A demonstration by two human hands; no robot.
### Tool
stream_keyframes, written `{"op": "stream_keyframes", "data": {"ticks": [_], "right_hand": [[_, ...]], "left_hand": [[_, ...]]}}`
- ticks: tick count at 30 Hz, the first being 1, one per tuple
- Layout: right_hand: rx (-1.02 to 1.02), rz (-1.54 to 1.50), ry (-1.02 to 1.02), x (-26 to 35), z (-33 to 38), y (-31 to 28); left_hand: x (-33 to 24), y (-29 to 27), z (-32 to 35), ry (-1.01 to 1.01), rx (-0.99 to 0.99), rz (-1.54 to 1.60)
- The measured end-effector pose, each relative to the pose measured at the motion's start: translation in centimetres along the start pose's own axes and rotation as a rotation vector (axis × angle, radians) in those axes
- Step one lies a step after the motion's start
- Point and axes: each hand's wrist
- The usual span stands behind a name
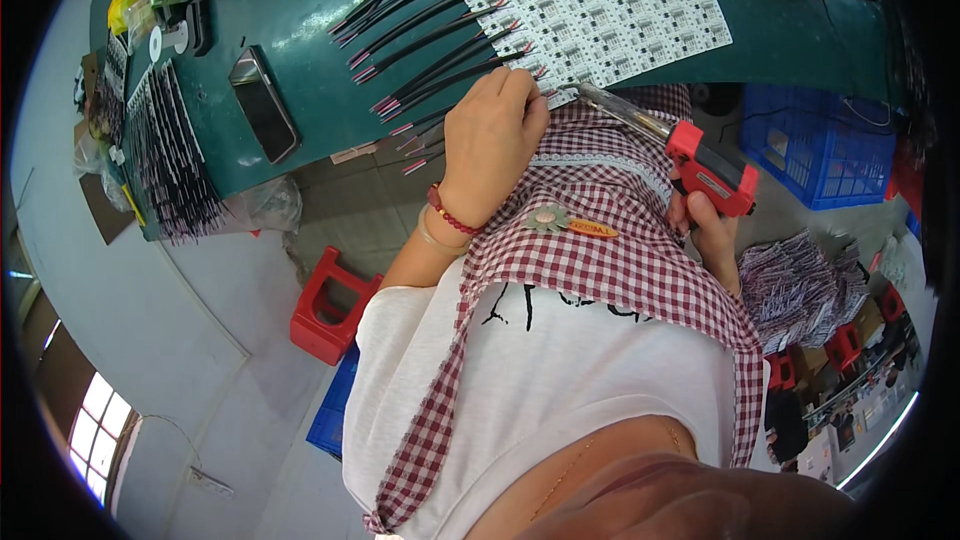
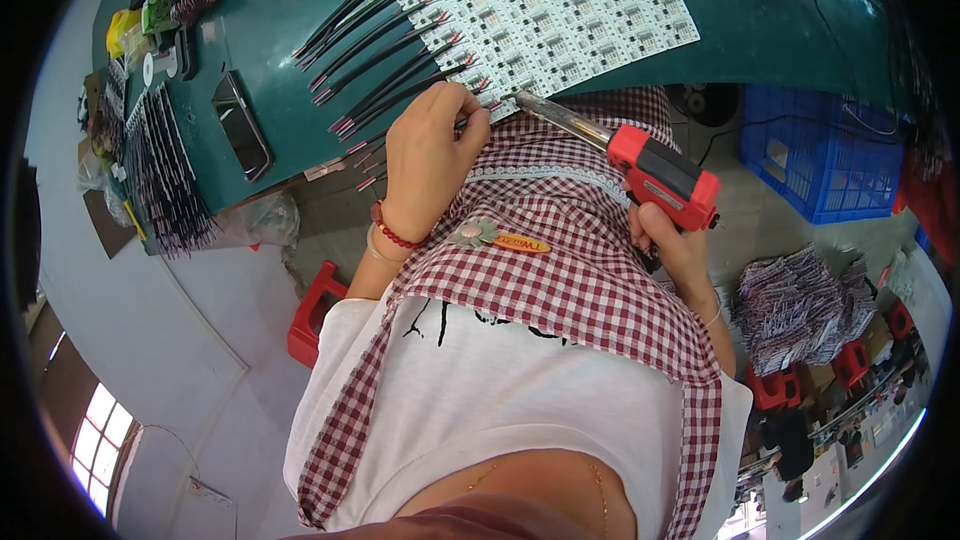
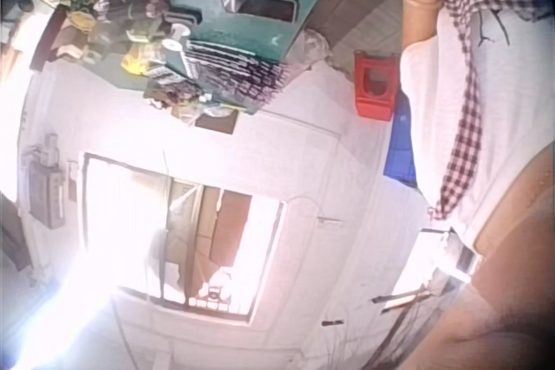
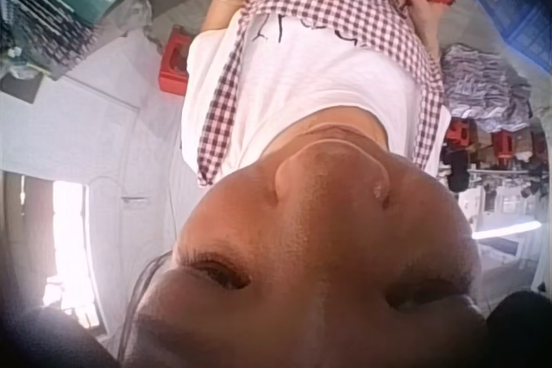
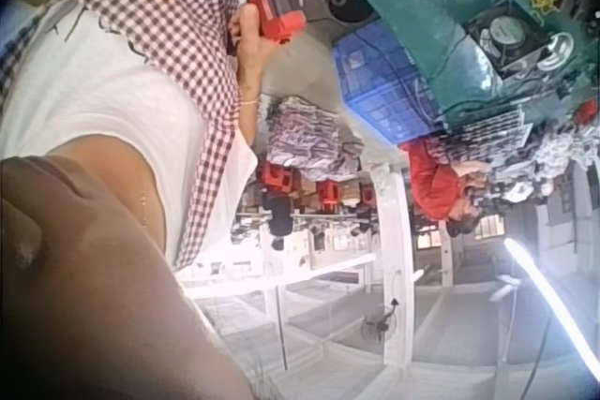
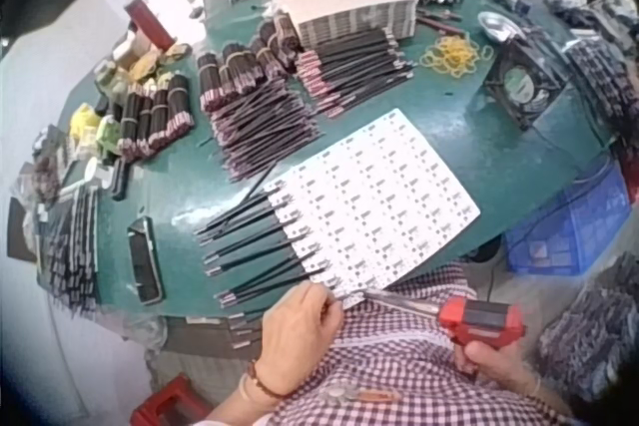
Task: The person solders electrical wires onto a grid of LED panels using a soldering iron.
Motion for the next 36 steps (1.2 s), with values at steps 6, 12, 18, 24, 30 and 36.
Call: {"op": "stream_keyframes", "data": {"ticks": [6,12,18,24,30,36], "right_hand": [[0.0,0.057,-0.012,-0.1,0.0,0.0],[-0.025,0.001,-0.042,0.5,0.1,0.4],[-0.014,-0.082,0.002,0.6,-0.3,0.5],[-0.048,-0.107,0.032,0.9,-0.4,0.7],[-0.004,0.015,0.005,1.4,-0.3,0.9],[-0.059,0.07,0.046,1.4,0.5,1.1]], "left_hand": [[-0.2,-0.1,0.0,0.001,0.002,-0.003],[-0.1,0.1,0.1,0.006,-0.012,0.013],[-0.1,0.1,0.1,0.004,-0.015,0.003],[-0.2,0.1,0.1,0.008,-0.01,0.003],[-0.1,0.1,0.1,0.005,-0.015,0.004],[-0.3,0.0,0.1,-0.004,-0.012,0.0]]}}
Point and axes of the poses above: each hand's wrist, its own z-axis away from the middle knuckle, its own y-axis out of the palm, x = y × z, and after that the axes turned 2 degrees about -x, right-handed
